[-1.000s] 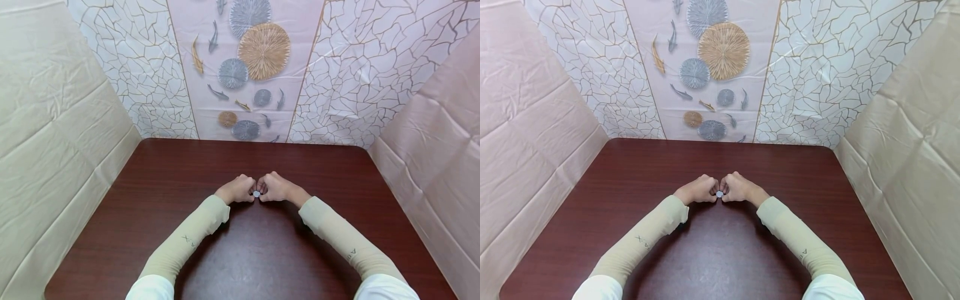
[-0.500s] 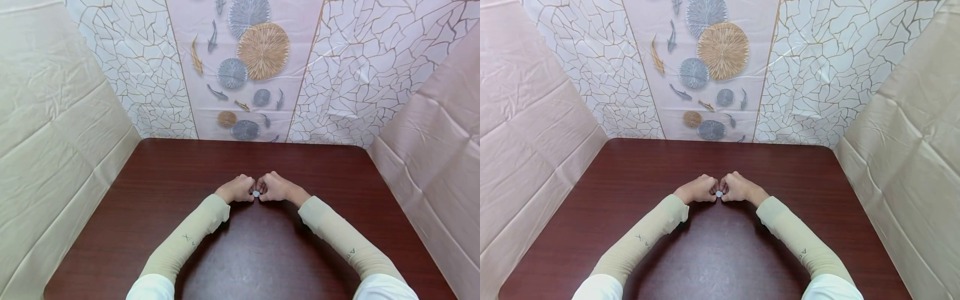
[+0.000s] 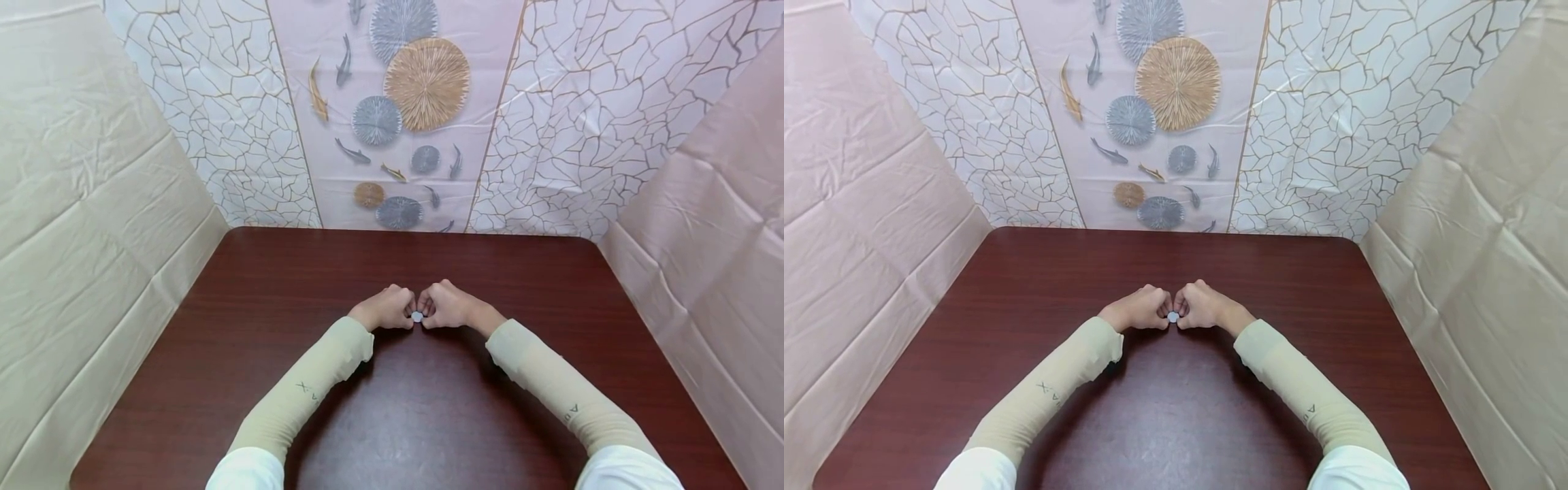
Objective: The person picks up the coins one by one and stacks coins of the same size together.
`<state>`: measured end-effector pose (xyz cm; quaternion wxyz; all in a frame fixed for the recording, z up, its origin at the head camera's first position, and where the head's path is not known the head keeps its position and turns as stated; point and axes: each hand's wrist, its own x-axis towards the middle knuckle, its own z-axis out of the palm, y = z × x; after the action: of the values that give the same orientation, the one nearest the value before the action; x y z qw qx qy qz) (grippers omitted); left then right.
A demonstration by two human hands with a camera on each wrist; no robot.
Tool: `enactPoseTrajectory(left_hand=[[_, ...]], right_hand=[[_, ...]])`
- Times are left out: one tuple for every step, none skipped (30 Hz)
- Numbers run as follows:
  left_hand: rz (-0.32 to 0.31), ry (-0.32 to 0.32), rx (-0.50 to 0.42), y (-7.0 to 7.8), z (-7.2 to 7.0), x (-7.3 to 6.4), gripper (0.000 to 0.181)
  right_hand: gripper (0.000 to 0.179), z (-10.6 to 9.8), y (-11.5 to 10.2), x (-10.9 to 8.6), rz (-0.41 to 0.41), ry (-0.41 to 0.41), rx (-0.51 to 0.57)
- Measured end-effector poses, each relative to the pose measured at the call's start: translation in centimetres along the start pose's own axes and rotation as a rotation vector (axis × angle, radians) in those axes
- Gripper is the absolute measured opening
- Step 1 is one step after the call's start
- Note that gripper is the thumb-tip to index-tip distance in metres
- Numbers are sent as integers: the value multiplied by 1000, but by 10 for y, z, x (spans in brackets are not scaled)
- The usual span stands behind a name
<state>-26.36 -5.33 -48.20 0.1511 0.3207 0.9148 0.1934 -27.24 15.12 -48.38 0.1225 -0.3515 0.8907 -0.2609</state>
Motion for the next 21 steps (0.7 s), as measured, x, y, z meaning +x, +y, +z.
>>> enactPoseTrajectory(left_hand=[[-2,-2,-5,-1,0,0,14],[-5,-7,-17,-1,0,0,14],[-8,-11,-30,-1,-1,0,15],[-7,-10,-41,-2,-2,0,16],[-9,-13,-56,-3,-2,0,17],[-10,-14,-73,-4,-3,0,18],[-9,-16,-90,-5,-4,0,19],[-8,-18,-107,-6,-5,-1,21],[-6,-20,-125,-8,-6,-1,22],[-2,-21,-143,-9,-7,-2,23],[-1,-24,-164,-11,-8,-2,24],[2,-24,-182,-13,-9,-3,24],[4,-21,-198,-14,-10,-4,23],[2,-15,-212,-16,-11,-6,24],[2,-5,-224,-18,-12,-8,23],[3,8,-228,-20,-14,-10,24],[3,25,-231,-22,-15,-12,24],[4,44,-231,-24,-17,-15,25],[5,63,-227,-26,-20,-18,27],[12,85,-215,-28,-23,-21,29],[18,106,-199,-31,-26,-25,31]], right_hand=[[17,0,0,0,4,-2,5],[17,0,0,0,6,-5,9],[17,0,0,0,10,-7,12],[17,0,0,0,15,-10,14],[17,0,0,1,18,-14,16],[17,-1,1,2,22,-19,18],[18,-1,1,2,25,-25,18],[18,-1,2,3,27,-30,19],[18,-2,2,3,36,-36,21],[19,-2,2,2,43,-44,22],[19,-3,2,2,50,-49,24],[19,-4,3,0,55,-50,25],[20,-5,3,-2,59,-47,24],[19,-6,2,-4,64,-39,26],[19,-7,2,-7,68,-26,27],[20,-8,2,-11,69,-6,25],[19,-10,1,-14,68,19,19],[20,-12,1,-17,67,45,13],[21,-14,1,-21,67,71,8],[22,-17,1,-25,69,93,-1],[24,-20,1,-29,75,113,-10]])
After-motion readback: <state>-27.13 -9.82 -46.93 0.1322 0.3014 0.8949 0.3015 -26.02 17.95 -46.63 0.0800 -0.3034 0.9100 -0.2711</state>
